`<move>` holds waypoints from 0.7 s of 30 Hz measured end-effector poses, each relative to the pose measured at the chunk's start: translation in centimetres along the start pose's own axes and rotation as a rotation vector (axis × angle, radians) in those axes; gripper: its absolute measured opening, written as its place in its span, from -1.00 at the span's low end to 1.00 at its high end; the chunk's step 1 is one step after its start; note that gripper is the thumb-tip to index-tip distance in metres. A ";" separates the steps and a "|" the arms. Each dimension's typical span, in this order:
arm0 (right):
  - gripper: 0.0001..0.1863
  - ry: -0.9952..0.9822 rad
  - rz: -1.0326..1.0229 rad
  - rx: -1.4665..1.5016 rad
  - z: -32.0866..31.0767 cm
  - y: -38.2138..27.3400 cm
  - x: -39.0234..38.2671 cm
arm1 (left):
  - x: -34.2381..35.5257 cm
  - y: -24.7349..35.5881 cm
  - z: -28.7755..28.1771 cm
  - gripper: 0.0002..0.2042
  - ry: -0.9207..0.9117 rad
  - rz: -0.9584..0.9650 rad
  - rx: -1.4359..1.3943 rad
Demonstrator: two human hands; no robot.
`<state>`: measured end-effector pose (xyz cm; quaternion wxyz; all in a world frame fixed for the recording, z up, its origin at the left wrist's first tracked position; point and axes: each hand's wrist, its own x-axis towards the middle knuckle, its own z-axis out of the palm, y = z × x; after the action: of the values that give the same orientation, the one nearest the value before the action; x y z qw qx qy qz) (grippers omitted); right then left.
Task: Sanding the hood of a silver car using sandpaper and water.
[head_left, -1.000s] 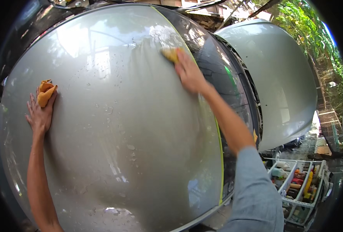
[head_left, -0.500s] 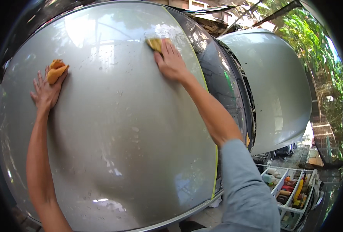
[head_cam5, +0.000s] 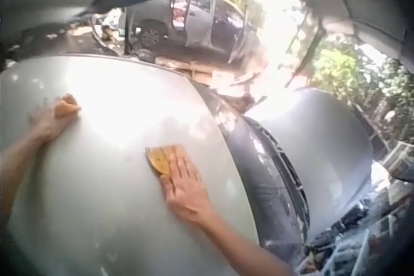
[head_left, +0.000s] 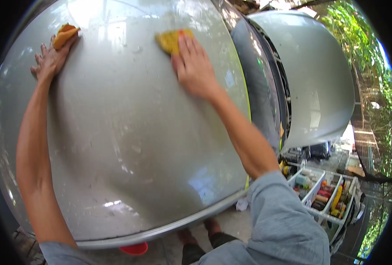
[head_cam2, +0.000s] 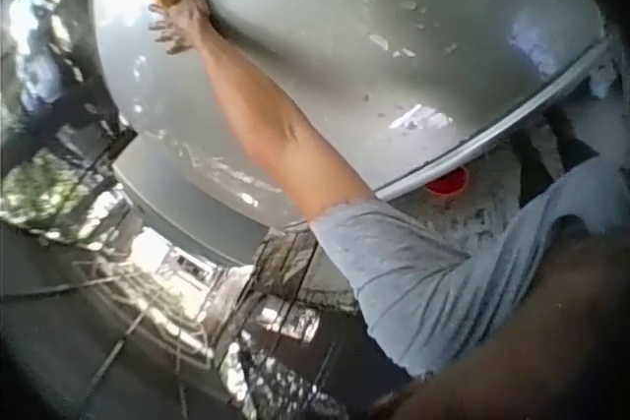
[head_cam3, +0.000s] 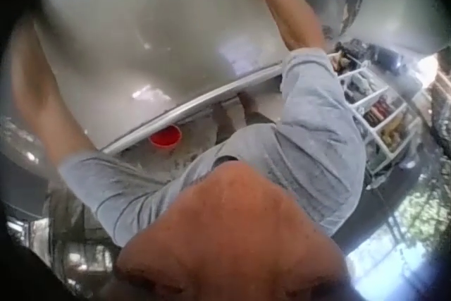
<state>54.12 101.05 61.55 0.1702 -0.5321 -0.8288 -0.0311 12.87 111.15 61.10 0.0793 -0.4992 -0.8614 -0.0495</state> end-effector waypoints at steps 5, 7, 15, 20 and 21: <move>-0.06 -0.311 -0.037 0.379 -5.4 -10.8 -19.2 | 2.6 -8.1 -0.4 0.13 -0.060 0.018 -0.020; -0.14 -0.205 -0.017 0.228 -5.0 -7.8 -14.7 | -0.1 -5.2 -1.9 0.12 -0.097 0.150 -0.100; -0.24 -0.135 0.045 0.264 -6.1 -8.3 -23.3 | -22.7 -8.2 -7.6 -0.20 0.010 0.309 0.028; -0.23 -0.056 0.061 0.193 -3.6 0.0 -14.1 | -23.2 -5.8 -6.9 -0.17 -0.006 0.319 0.007; -0.24 0.003 0.107 0.178 -2.2 2.6 -10.3 | -23.5 -4.8 -6.1 -0.15 -0.014 0.332 -0.006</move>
<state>60.88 92.68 60.06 0.2195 -0.5582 -0.7985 0.0511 20.75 87.76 62.72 0.0786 -0.6354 -0.7673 -0.0349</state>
